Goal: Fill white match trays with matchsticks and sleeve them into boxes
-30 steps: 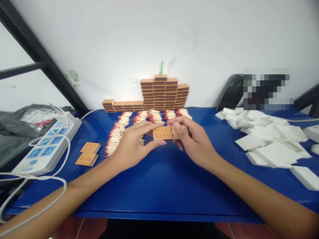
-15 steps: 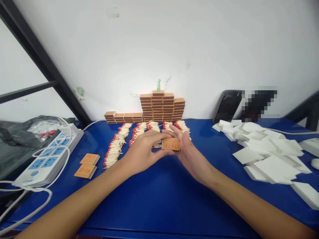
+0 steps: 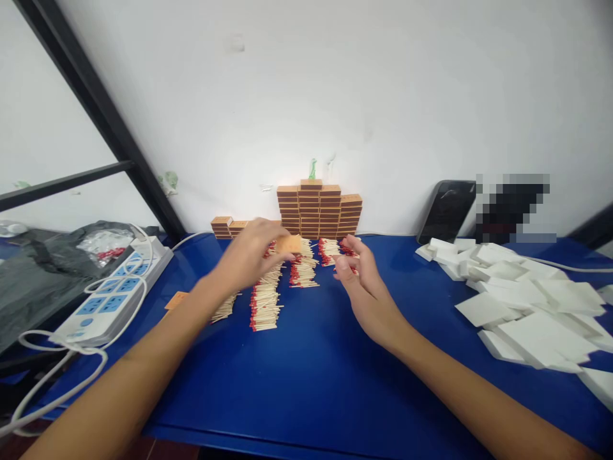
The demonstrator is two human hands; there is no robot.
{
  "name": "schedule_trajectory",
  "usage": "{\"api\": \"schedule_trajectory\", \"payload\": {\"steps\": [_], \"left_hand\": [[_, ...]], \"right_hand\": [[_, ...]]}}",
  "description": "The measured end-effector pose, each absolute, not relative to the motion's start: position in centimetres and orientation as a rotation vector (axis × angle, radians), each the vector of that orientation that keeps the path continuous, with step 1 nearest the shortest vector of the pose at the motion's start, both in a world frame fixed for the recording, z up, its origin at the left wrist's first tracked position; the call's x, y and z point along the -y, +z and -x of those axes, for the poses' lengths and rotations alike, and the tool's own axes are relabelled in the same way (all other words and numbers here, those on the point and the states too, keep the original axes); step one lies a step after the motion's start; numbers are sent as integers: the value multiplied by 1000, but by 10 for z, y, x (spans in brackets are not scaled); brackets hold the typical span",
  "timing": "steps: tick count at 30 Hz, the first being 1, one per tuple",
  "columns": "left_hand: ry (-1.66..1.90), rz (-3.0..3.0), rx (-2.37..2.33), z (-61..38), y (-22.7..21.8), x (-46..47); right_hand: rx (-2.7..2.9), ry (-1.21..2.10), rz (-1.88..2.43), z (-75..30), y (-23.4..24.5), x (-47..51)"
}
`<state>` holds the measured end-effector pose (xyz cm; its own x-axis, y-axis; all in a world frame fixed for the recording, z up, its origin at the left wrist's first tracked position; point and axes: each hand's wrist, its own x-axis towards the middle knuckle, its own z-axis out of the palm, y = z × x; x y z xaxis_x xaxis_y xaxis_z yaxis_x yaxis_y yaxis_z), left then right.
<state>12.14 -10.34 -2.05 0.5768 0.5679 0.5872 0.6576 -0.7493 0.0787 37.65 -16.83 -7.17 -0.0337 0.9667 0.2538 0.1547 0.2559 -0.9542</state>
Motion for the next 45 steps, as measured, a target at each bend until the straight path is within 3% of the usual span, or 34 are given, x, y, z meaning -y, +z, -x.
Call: {"api": "schedule_trajectory", "payload": {"steps": [5,11,21,30,35,41,45], "left_hand": [[-785,2245,1571,-42,11,58],[-642,2172,1948,6,20,23],[-598,2176,2170,17,14,15],[-438,1910,2198,5,11,23],[-335,1844,2124,-13,12,34],[-316,1995,1727,-67,2,78],[-398,2274,1403,-94,-13,104]], "right_hand": [[1609,654,1121,-380,-71,161],[1736,642,1066,-380,-72,159],[1775,607,1041,-383,-70,155],[1783,549,989,-386,-68,153],[1813,327,1094,-398,-65,138],[1904,-311,1608,-462,-51,107],[1838,-421,2086,-515,-52,90]]}}
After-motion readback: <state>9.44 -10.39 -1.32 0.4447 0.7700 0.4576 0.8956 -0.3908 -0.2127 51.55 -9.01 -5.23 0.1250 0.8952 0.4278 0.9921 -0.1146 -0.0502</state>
